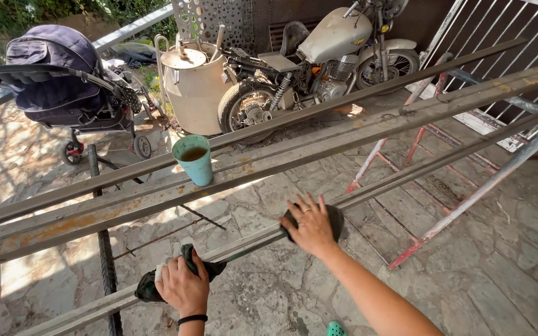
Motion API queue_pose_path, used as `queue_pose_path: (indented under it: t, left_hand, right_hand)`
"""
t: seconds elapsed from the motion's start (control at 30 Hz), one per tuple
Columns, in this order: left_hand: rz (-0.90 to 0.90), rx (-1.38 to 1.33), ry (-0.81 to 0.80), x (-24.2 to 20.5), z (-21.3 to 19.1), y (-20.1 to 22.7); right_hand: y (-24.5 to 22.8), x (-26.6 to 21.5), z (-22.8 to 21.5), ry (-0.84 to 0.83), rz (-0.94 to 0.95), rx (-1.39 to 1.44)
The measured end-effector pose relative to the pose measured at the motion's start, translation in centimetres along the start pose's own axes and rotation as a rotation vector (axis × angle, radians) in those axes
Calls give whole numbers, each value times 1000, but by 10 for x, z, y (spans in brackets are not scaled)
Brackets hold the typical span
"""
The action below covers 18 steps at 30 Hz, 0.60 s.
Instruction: Sanding long metal bars using a manual sanding block to prepare the surface.
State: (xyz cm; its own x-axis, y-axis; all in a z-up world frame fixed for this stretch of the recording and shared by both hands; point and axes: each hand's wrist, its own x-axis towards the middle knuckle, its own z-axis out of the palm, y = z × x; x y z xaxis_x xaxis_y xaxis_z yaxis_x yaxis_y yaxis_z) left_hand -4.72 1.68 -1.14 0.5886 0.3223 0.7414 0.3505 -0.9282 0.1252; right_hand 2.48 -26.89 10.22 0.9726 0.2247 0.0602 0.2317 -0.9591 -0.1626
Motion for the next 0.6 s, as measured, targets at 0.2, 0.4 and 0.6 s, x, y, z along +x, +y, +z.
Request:
queue_pose_path:
  t: [0.2, 0.4, 0.6]
  left_hand:
    - [-36, -24, 13, 2, 0, 3]
    - [-36, -25, -47, 1, -1, 2]
    - [-34, -17, -31, 5, -5, 5]
  right_hand:
    - [4, 46, -15, -225, 202, -148]
    - [-48, 5, 2, -58, -29, -62]
    - [2, 38, -18, -222, 169, -172]
